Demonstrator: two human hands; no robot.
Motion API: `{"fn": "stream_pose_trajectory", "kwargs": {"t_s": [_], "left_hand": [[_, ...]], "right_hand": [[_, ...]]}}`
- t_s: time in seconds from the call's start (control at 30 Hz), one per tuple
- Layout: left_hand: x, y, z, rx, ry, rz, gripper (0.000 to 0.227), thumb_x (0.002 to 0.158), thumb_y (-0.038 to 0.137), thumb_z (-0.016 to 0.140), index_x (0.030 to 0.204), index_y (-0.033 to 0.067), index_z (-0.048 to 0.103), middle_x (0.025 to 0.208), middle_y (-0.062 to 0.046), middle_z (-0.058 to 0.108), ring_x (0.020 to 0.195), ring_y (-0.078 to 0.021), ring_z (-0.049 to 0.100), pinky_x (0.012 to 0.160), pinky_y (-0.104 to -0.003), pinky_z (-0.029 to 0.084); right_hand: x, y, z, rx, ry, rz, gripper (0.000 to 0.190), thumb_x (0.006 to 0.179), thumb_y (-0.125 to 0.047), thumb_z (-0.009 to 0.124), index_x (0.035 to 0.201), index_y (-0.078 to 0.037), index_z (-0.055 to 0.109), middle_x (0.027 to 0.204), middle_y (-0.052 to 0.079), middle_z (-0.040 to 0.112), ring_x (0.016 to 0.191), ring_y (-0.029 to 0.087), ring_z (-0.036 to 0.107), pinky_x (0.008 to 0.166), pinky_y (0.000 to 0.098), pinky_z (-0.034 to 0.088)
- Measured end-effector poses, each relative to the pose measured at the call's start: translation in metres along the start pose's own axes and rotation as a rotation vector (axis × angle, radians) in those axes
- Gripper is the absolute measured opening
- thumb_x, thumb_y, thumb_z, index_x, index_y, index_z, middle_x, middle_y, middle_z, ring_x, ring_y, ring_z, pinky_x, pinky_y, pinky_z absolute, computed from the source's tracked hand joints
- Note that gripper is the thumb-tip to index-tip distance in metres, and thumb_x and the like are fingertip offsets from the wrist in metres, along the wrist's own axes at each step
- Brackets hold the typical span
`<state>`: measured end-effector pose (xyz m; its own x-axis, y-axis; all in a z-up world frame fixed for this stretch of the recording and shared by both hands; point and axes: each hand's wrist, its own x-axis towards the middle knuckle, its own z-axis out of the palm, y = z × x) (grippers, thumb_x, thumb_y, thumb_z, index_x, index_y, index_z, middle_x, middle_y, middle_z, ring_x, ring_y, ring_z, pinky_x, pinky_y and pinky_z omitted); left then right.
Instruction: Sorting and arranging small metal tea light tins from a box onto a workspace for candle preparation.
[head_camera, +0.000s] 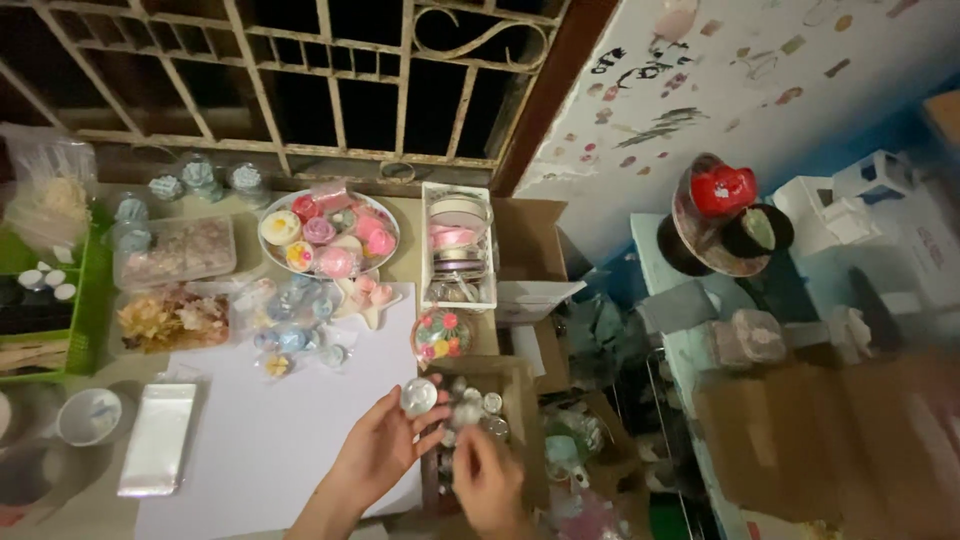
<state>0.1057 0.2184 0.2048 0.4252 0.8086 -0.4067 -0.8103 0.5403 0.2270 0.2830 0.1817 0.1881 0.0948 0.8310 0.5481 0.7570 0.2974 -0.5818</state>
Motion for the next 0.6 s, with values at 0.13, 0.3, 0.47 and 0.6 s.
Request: {"fn": "stream_pose_trajectory", "kwargs": {"t_s": [0.13,0.3,0.47,0.6], "left_hand": [[0.003,-0.006,0.006,-0.071,-0.069,0.005,0.053,0.104,0.035,0.041,0.145,0.0022,0.053,0.124,-0.018,0.067,0.119,-0.0306,0.063,0.100,-0.047,0.047],[0.000,-0.006,0.005,-0.136,-0.127,-0.015,0.053,0.105,0.037,0.044,0.144,0.0037,0.056,0.117,-0.015,0.071,0.102,-0.0274,0.071,0.091,-0.048,0.054],[-0.006,0.001,0.006,-0.097,-0.090,-0.022,0.055,0.103,0.039,0.047,0.145,0.0055,0.055,0.123,-0.016,0.069,0.101,-0.0269,0.071,0.087,-0.048,0.059],[-0.009,0.005,-0.008,-0.095,-0.068,-0.006,0.053,0.101,0.037,0.050,0.143,0.0047,0.054,0.122,-0.016,0.068,0.099,-0.0276,0.069,0.085,-0.046,0.056]], "right_hand": [[-0.001,-0.043,-0.020,0.017,-0.158,-0.257,0.024,0.073,-0.005,0.076,0.095,-0.014,0.073,0.075,0.000,0.070,0.047,0.015,0.058,0.044,0.0287,0.049],[0.012,-0.065,-0.034,0.046,-0.195,-0.304,0.029,0.075,-0.001,0.075,0.103,-0.010,0.075,0.089,0.005,0.078,0.058,0.020,0.071,0.051,0.0309,0.056],[0.009,-0.004,-0.045,0.154,0.018,0.377,0.035,0.074,0.003,0.070,0.107,-0.005,0.077,0.078,0.003,0.080,0.060,0.010,0.069,0.053,0.0223,0.057],[0.023,0.048,-0.030,-0.063,0.073,0.340,0.030,0.078,-0.001,0.067,0.106,-0.008,0.075,0.086,0.004,0.077,0.069,0.020,0.067,0.067,0.0306,0.055]]}}
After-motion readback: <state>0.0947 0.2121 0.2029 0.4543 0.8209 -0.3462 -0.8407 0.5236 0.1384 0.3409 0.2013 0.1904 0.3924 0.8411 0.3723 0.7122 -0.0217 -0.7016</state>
